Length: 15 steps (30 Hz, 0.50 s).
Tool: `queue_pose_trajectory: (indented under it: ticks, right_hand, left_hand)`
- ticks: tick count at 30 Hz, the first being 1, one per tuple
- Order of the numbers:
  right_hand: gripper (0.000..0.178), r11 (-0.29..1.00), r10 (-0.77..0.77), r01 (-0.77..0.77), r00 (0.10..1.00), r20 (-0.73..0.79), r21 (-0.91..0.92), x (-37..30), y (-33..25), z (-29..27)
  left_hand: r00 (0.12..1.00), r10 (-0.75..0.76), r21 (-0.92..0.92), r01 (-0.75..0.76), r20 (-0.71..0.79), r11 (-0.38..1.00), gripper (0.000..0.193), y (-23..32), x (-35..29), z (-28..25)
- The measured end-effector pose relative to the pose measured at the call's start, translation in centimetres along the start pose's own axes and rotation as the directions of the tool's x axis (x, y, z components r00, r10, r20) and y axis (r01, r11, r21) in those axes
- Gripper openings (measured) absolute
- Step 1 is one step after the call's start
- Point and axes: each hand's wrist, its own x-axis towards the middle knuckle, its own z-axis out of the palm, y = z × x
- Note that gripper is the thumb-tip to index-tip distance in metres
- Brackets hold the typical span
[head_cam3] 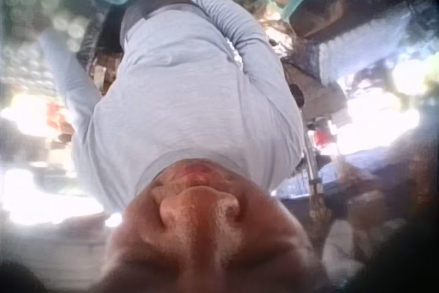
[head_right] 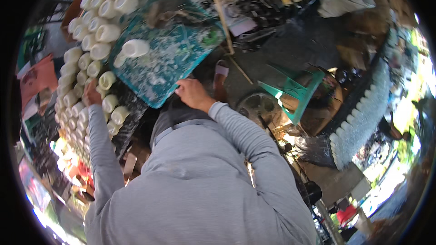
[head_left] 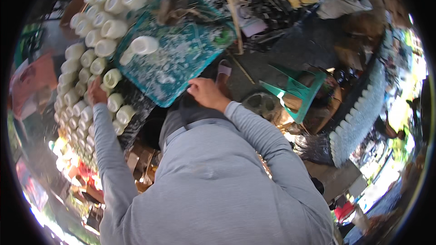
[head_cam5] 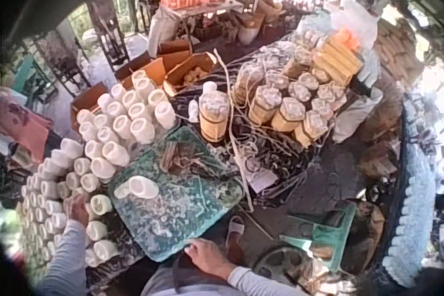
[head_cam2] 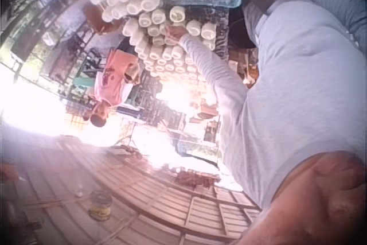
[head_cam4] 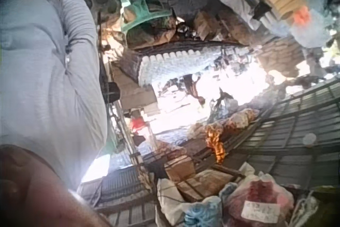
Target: The person assembles white cylindrical candles by inserting wicks into the base, then scrapes wax residue from a green tray using a metal scraper. The person also retrieves a box of white wax shavings and pours them into a black hopper.
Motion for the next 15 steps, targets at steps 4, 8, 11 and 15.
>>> queue_pose_trajectory:
  ticks: [4,8,11,15]
  right_hand:
    - [0.014,0.981,-0.195,0.191,0.967,-0.164,-0.038,0.6,-0.2,-1.1]
    - [0.012,0.971,-0.217,0.194,0.961,-0.169,-0.143,3.7,-0.1,-1.2]
    - [0.014,0.842,-0.483,0.362,0.836,-0.261,-0.399,6.5,0.4,-1.7]
    - [0.031,0.798,-0.09,0.137,0.99,0.109,-0.587,6.9,0.8,-4.4]
  left_hand:
    - [0.967,-0.016,-0.116,-0.014,-0.255,0.993,0.024,3.4,-0.1,-1.4]
    - [0.966,0.063,-0.38,-0.159,-0.251,0.911,0.016,14.0,-1.5,-2.2]
    - [0.979,0.127,-0.489,-0.19,-0.159,0.851,0.016,22.8,-3.1,-2.2]
    - [0.949,0.164,-0.269,-0.09,0.267,0.959,0.011,28.3,-4.4,-2.9]
